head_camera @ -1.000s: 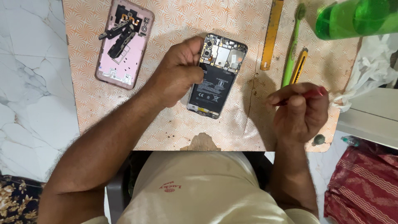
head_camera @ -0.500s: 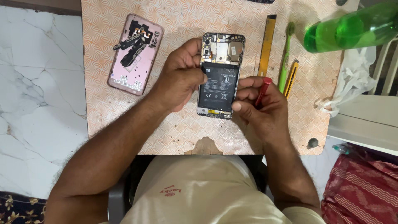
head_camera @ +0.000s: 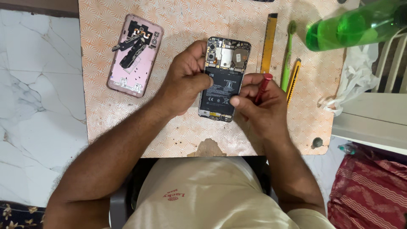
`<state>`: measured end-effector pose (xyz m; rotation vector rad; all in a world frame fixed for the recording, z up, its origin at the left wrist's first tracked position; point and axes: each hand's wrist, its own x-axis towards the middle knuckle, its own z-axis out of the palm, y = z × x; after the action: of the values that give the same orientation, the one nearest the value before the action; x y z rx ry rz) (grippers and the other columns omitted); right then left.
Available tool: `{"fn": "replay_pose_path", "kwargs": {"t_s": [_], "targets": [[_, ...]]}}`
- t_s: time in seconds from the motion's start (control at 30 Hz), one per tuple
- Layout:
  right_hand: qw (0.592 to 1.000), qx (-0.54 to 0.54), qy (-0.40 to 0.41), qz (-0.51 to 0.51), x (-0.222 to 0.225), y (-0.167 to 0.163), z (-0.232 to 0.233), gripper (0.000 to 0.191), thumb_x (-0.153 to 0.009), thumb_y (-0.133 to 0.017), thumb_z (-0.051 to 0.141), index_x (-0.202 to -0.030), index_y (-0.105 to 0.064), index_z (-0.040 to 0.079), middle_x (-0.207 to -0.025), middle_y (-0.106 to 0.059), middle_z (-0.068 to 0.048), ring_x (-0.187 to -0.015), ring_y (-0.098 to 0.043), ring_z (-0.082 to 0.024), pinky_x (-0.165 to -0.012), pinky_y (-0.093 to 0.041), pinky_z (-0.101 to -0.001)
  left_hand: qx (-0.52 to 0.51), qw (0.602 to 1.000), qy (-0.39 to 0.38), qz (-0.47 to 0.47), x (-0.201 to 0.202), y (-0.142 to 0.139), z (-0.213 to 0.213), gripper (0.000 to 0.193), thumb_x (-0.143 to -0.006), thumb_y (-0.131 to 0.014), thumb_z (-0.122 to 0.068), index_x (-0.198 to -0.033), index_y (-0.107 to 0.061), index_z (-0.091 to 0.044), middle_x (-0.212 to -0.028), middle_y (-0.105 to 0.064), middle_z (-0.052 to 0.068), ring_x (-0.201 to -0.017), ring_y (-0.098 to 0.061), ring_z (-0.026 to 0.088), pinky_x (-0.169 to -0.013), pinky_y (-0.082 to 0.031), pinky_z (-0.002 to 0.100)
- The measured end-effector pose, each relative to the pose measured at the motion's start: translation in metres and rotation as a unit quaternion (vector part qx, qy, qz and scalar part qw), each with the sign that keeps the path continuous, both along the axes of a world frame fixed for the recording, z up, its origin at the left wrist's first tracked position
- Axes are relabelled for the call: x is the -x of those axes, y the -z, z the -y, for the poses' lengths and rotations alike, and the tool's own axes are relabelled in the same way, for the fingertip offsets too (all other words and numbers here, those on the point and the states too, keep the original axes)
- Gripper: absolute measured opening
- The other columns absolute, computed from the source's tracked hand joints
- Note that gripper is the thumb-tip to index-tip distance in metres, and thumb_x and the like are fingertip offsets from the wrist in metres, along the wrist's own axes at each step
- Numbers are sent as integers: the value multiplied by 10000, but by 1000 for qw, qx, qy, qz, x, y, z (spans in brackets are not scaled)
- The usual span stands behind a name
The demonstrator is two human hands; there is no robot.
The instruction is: The person uses a red screwdriver to unscrew and remove a small metal bracket from the top of a disassembled smartphone. They then use a yellow utility knife to scrape the bracket and reattach it to the phone.
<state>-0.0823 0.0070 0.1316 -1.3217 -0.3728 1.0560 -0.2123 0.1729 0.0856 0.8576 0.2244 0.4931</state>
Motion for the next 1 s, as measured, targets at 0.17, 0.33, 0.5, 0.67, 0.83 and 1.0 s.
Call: {"fn": "replay_pose_path", "kwargs": {"t_s": [0.17,0.33,0.5,0.67,0.83,1.0], "targets": [[996,40,-27,81,0,5,-5,295,-883,-795,-10,-1128,-630,-20,-931,-746,-81,-754,-659,-72,-614,-492,-203,-13,999,-11,-28,0,-5,-1,613,-806,-541,154,-1408,-475,57,-1139,-710,129,-1007,-706,133,-903,-596,290],[993,37,-47,102,2,10,-10,255,-871,-813,17,-1064,-647,11,-866,-707,-34,-692,-603,-48,-558,-449,-197,-54,998,-36,-25,1,-11,2,555,-866,-780,67,-1333,-484,21,-1141,-703,94,-1053,-700,115,-973,-612,302],[988,39,-61,136,8,14,-13,266,-866,-838,24,-1024,-625,33,-814,-646,9,-667,-556,-39,-554,-436,-203,-154,982,-69,-78,3,-13,2,581,-833,-861,0,-1287,-499,8,-1105,-705,70,-1016,-696,92,-921,-628,286],[991,26,-57,116,14,15,-15,263,-869,-826,-4,-1026,-621,42,-843,-659,11,-705,-562,-36,-587,-443,-202,-199,971,-86,-102,6,-14,1,608,-817,-871,-17,-1296,-497,1,-1103,-695,61,-1022,-689,93,-925,-621,278],[994,16,-48,93,16,12,-17,248,-871,-794,-47,-1049,-641,33,-910,-717,-25,-761,-617,-53,-633,-478,-209,-213,965,-97,-117,9,-17,0,605,-808,-861,-18,-1294,-500,-1,-1106,-693,64,-1029,-690,96,-928,-621,283],[989,6,-22,144,12,6,-20,235,-871,-782,-30,-1066,-656,8,-919,-711,-58,-692,-612,-75,-559,-471,-216,-251,952,-116,-133,12,-22,1,659,-793,-878,-25,-1317,-478,11,-1134,-690,70,-1065,-693,116,-964,-607,290]]}}
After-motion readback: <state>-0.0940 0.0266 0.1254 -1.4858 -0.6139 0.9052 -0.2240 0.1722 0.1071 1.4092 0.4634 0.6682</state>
